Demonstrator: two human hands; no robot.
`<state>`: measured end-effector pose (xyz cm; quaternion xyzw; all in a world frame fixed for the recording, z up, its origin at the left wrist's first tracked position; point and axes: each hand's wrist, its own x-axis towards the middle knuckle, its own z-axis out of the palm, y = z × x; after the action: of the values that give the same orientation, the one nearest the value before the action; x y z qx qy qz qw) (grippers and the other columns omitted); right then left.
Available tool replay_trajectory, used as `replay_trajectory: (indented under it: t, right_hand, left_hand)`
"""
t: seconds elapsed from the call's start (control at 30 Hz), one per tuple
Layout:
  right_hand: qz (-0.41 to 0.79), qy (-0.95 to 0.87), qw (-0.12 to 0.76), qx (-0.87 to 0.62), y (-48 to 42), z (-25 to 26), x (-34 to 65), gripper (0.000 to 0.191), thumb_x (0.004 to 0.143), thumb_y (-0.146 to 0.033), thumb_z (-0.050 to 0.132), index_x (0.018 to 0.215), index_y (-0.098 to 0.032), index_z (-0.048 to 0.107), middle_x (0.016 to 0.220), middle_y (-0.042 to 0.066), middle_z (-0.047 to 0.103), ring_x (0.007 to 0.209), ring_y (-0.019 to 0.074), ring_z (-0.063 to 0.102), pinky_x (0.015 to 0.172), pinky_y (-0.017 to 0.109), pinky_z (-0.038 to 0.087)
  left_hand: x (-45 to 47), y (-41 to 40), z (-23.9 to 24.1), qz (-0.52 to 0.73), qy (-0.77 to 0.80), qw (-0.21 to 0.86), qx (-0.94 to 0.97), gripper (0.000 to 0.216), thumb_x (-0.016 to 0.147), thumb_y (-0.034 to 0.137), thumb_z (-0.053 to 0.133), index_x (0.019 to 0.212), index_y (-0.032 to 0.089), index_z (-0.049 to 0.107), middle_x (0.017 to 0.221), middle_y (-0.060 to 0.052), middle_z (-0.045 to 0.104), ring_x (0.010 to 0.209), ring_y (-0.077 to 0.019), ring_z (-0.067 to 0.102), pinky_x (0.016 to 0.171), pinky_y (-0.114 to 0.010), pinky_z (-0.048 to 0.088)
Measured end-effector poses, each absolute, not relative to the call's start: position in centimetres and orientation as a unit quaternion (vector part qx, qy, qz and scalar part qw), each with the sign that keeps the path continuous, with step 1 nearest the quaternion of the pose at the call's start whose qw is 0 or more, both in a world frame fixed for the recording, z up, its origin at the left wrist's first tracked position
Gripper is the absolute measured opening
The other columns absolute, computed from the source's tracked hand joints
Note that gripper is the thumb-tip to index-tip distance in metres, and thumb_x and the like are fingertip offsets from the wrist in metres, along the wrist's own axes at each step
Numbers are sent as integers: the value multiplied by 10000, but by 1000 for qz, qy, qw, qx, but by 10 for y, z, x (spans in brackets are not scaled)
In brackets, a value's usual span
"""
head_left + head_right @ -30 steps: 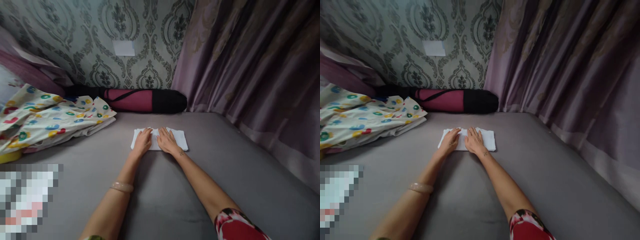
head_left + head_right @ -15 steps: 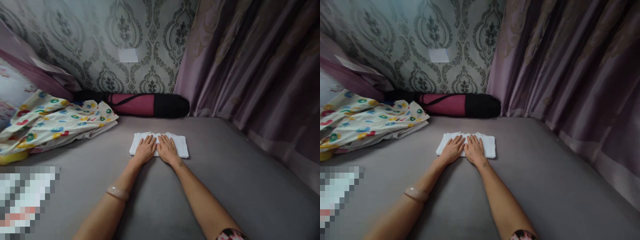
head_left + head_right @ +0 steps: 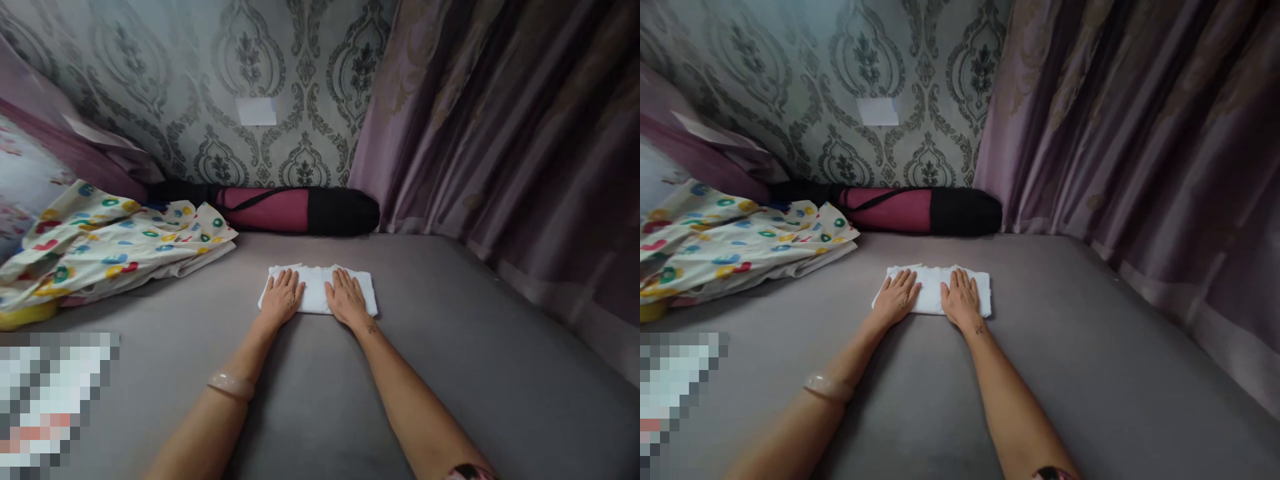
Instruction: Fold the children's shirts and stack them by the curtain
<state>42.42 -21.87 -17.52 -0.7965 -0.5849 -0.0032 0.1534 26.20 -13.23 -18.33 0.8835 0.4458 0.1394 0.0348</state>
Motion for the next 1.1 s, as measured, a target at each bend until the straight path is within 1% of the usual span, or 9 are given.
replay_trajectory:
  t: [0.07,0.2,0.33,0.43,0.6,0.83,0.93,1.03,1.1]
  right_hand:
    - [-1,-586,154,-796,-218,-175,424,590,1001,-387,240,1462,-38,356,1533,163,329,1437,249,240,1161,434,147]
    - [12,-588,152,-795,-218,-173,425,594,1000,-398,232,1469,-52,349,1538,158,319,1441,246,230,1161,438,153]
    - [25,-585,148,-797,-220,-167,434,602,1002,-397,221,1462,-34,356,1529,163,338,1427,258,267,1157,416,175]
    - [-13,-555,144,-819,-222,-166,447,608,1003,-391,219,1450,-6,366,1514,190,354,1420,284,274,1157,432,158]
    - [-14,-527,124,-841,-225,-176,461,613,1001,-402,220,1454,-13,360,1533,184,319,1428,292,250,1151,441,165]
    - [2,-526,121,-842,-225,-177,462,614,1003,-396,234,1458,1,345,1532,187,320,1426,304,250,1152,451,169]
    - [-4,-529,132,-839,-225,-168,456,594,1001,-375,249,1447,0,365,1522,203,331,1425,311,252,1155,480,142]
    - [-5,-578,164,-800,-223,-159,442,553,998,-331,245,1448,-39,381,1527,172,339,1436,269,239,1169,465,108]
    - [6,-626,178,-759,-222,-156,431,535,991,-303,252,1457,-71,378,1539,136,328,1444,231,225,1179,433,97]
  left_hand:
    - [262,-132,-184,142,446,41,883,501,985,407,296,1405,183,451,1492,-138,419,1405,-287,339,1146,-503,232]
    - [262,-133,-180,151,440,62,883,492,978,393,320,1384,159,470,1482,-158,427,1401,-299,345,1140,-525,237]
    - [259,-131,-178,161,451,19,878,478,984,364,290,1343,129,502,1458,-170,457,1388,-287,369,1148,-495,237]
    - [255,-127,-179,186,478,-4,858,507,982,356,291,1358,77,485,1473,-198,426,1414,-299,318,1169,-483,188]
    - [251,-120,-184,135,490,56,859,575,977,404,280,1410,50,415,1511,-219,349,1428,-325,278,1142,-499,250]
    - [249,-118,-184,112,497,55,859,551,983,412,263,1422,106,394,1532,-192,325,1435,-315,264,1133,-526,249]
    - [250,-125,-175,115,496,18,861,532,989,387,256,1405,97,417,1516,-189,359,1429,-304,285,1148,-533,218]
    - [260,-135,-164,139,442,-29,886,519,997,366,240,1405,110,433,1500,-156,401,1422,-263,311,1177,-471,200]
    - [270,-141,-159,131,389,-26,912,519,1000,369,240,1417,123,428,1497,-131,414,1420,-237,318,1181,-426,217]
